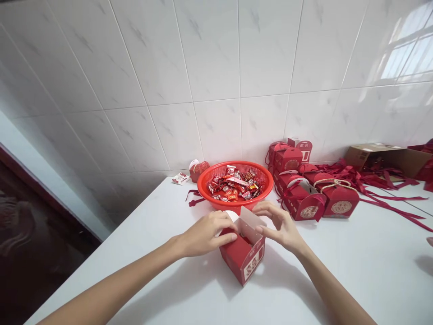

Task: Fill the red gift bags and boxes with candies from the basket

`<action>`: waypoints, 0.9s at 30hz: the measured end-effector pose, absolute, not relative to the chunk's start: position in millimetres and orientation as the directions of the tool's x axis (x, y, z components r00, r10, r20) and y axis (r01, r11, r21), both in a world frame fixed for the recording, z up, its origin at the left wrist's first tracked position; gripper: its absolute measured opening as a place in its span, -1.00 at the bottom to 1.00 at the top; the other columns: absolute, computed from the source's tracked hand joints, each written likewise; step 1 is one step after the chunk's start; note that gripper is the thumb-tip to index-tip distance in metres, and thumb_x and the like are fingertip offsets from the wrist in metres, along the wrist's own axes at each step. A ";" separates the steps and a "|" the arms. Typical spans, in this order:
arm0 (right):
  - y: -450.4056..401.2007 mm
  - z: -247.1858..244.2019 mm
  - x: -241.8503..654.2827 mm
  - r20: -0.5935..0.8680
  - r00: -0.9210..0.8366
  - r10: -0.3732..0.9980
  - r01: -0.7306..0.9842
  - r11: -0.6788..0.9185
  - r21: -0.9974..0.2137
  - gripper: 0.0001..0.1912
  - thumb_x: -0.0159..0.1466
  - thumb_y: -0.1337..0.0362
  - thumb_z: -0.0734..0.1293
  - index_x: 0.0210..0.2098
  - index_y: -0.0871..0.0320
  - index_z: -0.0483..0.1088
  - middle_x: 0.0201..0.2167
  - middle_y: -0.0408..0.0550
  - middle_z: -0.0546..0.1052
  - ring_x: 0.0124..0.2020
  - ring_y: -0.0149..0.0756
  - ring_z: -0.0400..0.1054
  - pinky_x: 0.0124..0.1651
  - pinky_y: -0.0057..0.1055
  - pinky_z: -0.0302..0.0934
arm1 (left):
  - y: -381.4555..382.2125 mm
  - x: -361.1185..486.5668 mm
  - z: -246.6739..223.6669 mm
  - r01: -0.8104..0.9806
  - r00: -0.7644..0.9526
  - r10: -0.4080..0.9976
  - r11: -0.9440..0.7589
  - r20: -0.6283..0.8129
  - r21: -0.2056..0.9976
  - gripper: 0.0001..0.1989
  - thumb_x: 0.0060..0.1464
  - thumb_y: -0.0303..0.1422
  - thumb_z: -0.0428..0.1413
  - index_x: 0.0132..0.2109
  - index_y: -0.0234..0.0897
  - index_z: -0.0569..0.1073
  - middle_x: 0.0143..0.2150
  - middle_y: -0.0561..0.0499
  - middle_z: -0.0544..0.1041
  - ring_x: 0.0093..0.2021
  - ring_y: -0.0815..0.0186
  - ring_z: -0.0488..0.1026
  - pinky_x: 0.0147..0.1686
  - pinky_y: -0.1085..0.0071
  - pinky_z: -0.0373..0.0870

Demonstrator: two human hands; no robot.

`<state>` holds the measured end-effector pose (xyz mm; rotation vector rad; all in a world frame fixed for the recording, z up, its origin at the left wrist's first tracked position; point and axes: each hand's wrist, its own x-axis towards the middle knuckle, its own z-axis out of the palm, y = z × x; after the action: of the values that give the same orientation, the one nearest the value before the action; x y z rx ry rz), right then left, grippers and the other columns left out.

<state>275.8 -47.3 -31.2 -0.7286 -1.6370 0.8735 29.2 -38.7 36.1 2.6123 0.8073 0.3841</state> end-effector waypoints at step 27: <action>-63.3 -32.5 255.1 0.542 -0.288 0.790 0.483 0.608 -0.630 -0.72 0.28 0.03 0.36 -0.24 0.12 0.35 -0.27 -0.03 0.50 -0.24 -0.20 0.42 -0.17 -0.28 0.34 | -53.5 36.7 12.6 0.466 0.743 0.602 -0.779 0.292 0.420 -0.87 0.20 -0.33 0.08 -0.22 -0.26 0.51 -0.22 -0.04 0.49 -0.21 0.25 0.39 -0.20 0.32 0.36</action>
<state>255.1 -63.3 -32.5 -1.0105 -1.9480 0.4367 36.7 -53.5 12.6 2.6242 0.8283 0.5995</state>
